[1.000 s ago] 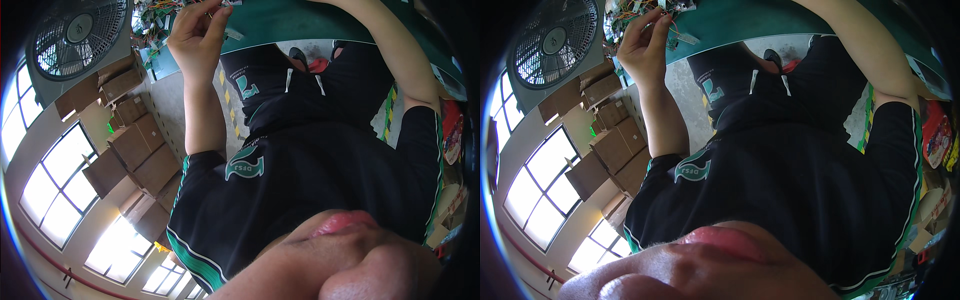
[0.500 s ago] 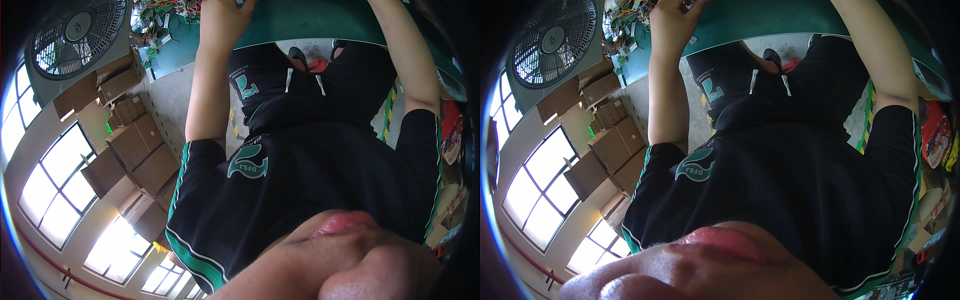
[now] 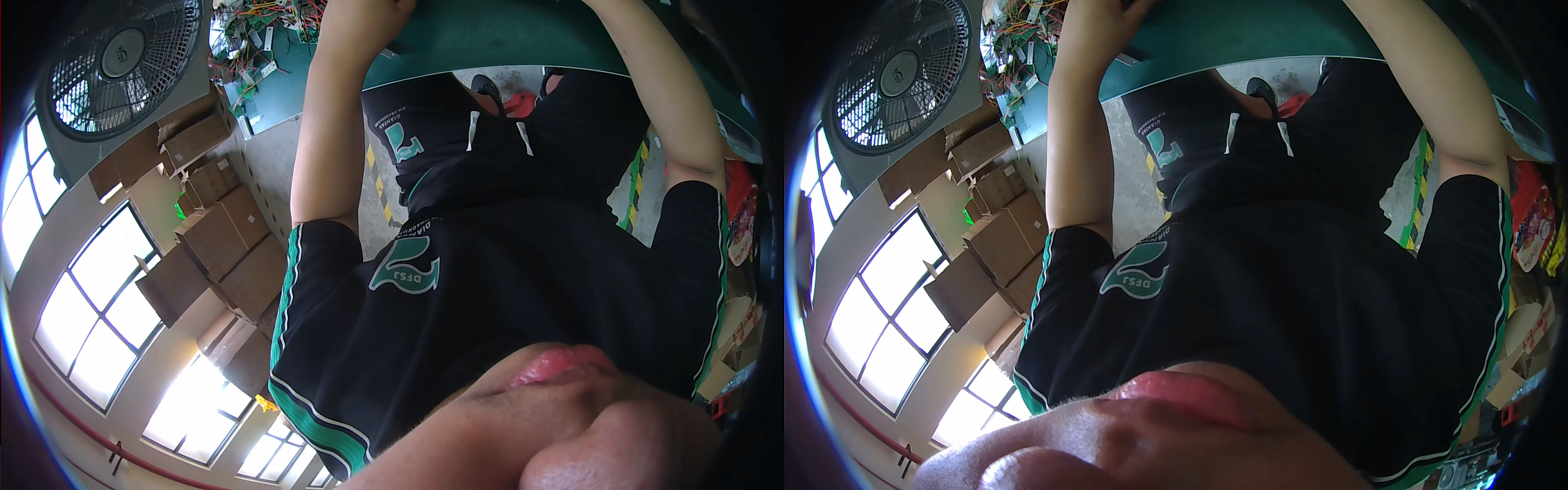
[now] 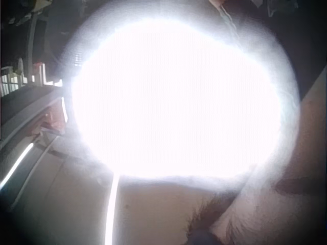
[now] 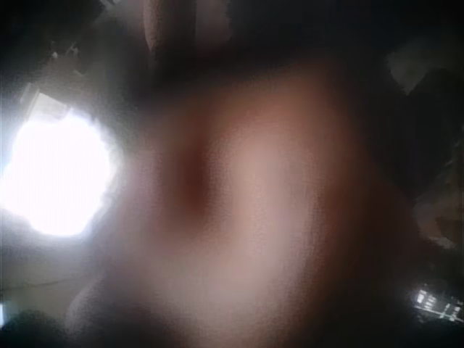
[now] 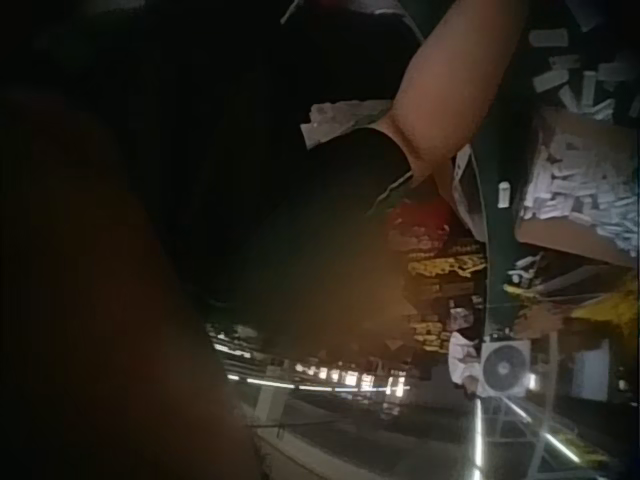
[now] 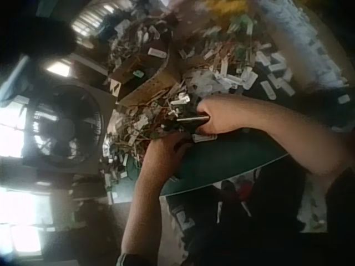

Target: The person assembles electronic components by attaching small plastic pieces to circuit boards with pliers.

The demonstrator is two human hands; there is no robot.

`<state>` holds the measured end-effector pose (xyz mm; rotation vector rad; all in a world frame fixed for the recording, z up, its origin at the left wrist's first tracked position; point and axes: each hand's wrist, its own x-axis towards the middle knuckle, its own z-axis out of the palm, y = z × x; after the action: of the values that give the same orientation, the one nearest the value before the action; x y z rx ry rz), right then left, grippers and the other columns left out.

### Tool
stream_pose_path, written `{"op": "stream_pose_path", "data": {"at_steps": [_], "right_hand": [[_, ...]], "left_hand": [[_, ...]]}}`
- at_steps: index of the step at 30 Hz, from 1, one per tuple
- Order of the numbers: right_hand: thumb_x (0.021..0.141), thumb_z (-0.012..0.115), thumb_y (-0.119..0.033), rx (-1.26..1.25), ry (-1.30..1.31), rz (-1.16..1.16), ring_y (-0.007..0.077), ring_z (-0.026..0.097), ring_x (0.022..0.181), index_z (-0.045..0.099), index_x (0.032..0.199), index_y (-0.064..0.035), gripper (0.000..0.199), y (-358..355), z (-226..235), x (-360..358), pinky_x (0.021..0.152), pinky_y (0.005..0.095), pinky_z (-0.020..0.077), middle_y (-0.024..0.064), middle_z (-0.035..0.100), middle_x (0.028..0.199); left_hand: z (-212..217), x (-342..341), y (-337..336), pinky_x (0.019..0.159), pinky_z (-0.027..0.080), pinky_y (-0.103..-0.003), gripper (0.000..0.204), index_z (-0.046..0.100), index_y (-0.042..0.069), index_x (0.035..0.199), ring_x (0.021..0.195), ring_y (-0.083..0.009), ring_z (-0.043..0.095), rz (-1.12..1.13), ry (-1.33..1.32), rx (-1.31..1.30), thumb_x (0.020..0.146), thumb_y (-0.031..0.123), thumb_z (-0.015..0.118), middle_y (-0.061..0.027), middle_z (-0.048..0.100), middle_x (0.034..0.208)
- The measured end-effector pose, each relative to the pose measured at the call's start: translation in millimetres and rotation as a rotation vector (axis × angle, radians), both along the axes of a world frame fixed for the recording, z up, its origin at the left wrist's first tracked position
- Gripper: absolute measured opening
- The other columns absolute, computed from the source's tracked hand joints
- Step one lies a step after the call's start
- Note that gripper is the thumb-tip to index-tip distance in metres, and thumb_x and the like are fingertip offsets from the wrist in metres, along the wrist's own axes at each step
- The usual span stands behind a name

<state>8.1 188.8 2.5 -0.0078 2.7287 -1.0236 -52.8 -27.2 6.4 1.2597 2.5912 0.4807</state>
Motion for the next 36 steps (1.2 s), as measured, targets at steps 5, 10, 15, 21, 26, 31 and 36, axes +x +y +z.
{"op": "stream_pose_path", "data": {"at_steps": [5,10,15,21,26,31,36], "right_hand": [[0.086,0.078,-0.036,0.112,0.014,-0.013,0.0386,0.070,0.096,0.071,0.109,-0.0015,0.042,-6.9,-0.2,0.5,0.080,0.0478,0.0538,0.0222,0.073,0.101],[0.086,0.079,-0.036,0.141,-0.009,-0.026,0.0384,0.070,0.100,0.070,0.112,-0.0021,0.044,-7.9,-5.9,-2.9,0.083,0.0481,0.0536,0.0212,0.072,0.106],[0.086,0.079,-0.031,0.108,-0.031,0.017,0.0383,0.069,0.101,0.070,0.113,-0.0026,0.040,-6.3,3.7,1.5,0.085,0.0484,0.0531,0.0207,0.072,0.106],[0.088,0.078,-0.025,0.133,-0.063,0.054,0.0368,0.068,0.104,0.068,0.114,-0.0031,0.036,-4.5,2.8,1.8,0.088,0.0480,0.0518,0.0198,0.071,0.108],[0.087,0.078,-0.024,0.141,-0.108,0.100,0.0371,0.068,0.104,0.067,0.113,-0.0027,0.035,-3.2,7.7,2.7,0.088,0.0483,0.0519,0.0196,0.071,0.108],[0.085,0.080,-0.024,0.124,-0.153,0.119,0.0347,0.070,0.100,0.068,0.112,-0.0037,0.036,-0.6,10.8,3.6,0.084,0.0467,0.0533,0.0179,0.072,0.104],[0.084,0.081,-0.025,0.069,-0.257,0.158,0.0322,0.071,0.095,0.068,0.112,-0.0041,0.037,1.6,20.6,3.3,0.080,0.0443,0.0547,0.0167,0.073,0.101]], "left_hand": [[-1.6,-1.1,-3.8,0.087,0.056,-0.042,0.023,0.074,0.001,0.110,0.097,-0.0344,0.072,-0.025,0.027,0.023,0.087,0.006,0.072,-0.0175,0.075,0.104],[-3.8,0.0,-3.7,0.088,0.055,-0.043,0.026,0.072,0.000,0.112,0.098,-0.0350,0.070,-0.072,0.055,0.074,0.087,0.006,0.072,-0.0177,0.072,0.105],[-3.3,1.9,-2.1,0.088,0.055,-0.043,0.026,0.071,0.000,0.112,0.101,-0.0358,0.070,-0.085,0.053,0.033,0.087,0.007,0.072,-0.0177,0.071,0.107],[-1.0,9.1,4.0,0.088,0.056,-0.044,0.029,0.070,0.001,0.116,0.103,-0.0368,0.069,-0.077,0.057,0.036,0.088,0.010,0.072,-0.0181,0.068,0.114],[-3.7,9.0,5.6,0.088,0.056,-0.045,0.030,0.069,0.003,0.118,0.104,-0.0374,0.069,-0.098,0.103,0.021,0.089,0.012,0.072,-0.0174,0.067,0.118],[-8.1,6.8,8.6,0.089,0.056,-0.045,0.026,0.069,0.003,0.116,0.106,-0.0385,0.067,-0.141,0.083,0.086,0.092,0.011,0.068,-0.0177,0.067,0.120],[-5.6,6.8,8.8,0.090,0.055,-0.045,0.026,0.068,0.001,0.116,0.107,-0.0392,0.067,-0.231,0.106,0.091,0.091,0.008,0.067,-0.0192,0.066,0.120]]}}
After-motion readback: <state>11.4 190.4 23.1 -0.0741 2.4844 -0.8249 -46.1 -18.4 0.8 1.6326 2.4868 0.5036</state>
